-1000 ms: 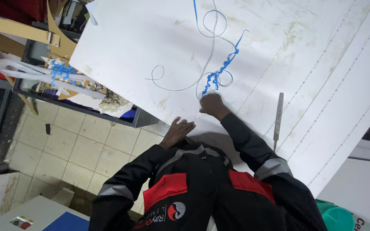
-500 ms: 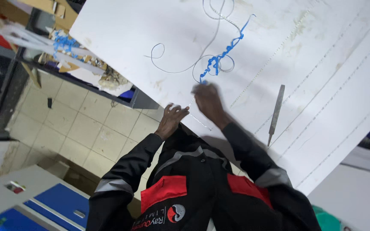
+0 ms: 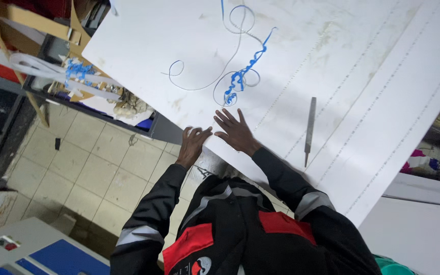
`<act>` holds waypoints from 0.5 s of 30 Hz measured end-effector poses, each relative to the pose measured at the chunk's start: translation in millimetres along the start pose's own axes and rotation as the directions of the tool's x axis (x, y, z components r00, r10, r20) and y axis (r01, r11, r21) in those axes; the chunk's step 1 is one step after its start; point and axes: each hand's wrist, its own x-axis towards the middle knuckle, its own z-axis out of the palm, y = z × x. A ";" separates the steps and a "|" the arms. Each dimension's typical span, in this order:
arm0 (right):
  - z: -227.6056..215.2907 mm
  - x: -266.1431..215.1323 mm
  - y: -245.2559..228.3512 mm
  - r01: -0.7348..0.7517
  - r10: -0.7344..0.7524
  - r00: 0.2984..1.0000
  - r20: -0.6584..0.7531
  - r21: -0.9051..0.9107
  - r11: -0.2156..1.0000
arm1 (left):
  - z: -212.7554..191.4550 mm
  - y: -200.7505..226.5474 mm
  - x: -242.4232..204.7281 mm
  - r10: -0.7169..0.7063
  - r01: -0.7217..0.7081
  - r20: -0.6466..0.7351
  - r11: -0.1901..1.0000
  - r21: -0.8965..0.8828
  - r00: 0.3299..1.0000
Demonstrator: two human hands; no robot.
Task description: The person measures a large white board using a flexible blue tape measure and a metal ruler. They then use a utility knife to cut along the marked lines on the board. The person also handles a blue ribbon and a white string during the process.
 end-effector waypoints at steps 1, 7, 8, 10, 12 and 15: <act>-2.2 -4.7 2.3 -0.013 0.019 0.996 -0.082 0.070 0.997 | -0.2 2.5 -1.0 -0.003 0.003 -0.020 1.000 0.012 1.000; -30.3 -118.7 56.7 -0.278 0.469 0.801 -0.371 0.464 0.841 | -1.4 17.7 -8.3 -0.047 0.048 -0.016 0.992 0.115 0.999; -35.2 -150.1 67.8 -0.375 0.626 0.714 -0.313 0.584 0.720 | 0.3 24.7 -12.3 -0.105 0.104 -0.003 0.981 0.166 0.994; -38.6 -226.0 89.4 -0.480 0.676 0.573 -0.463 0.479 0.735 | 6.2 50.9 -19.2 -0.241 0.244 -0.046 0.968 0.054 0.969; -36.5 -296.5 108.2 -0.579 0.658 0.413 -0.629 0.377 0.723 | 14.6 84.0 -29.3 -0.366 0.362 -0.095 0.930 -0.061 0.926; -23.0 -365.2 143.7 -0.929 0.816 0.084 -0.571 0.252 0.272 | 40.2 132.5 -26.7 -0.651 0.499 -0.370 0.753 -0.430 0.663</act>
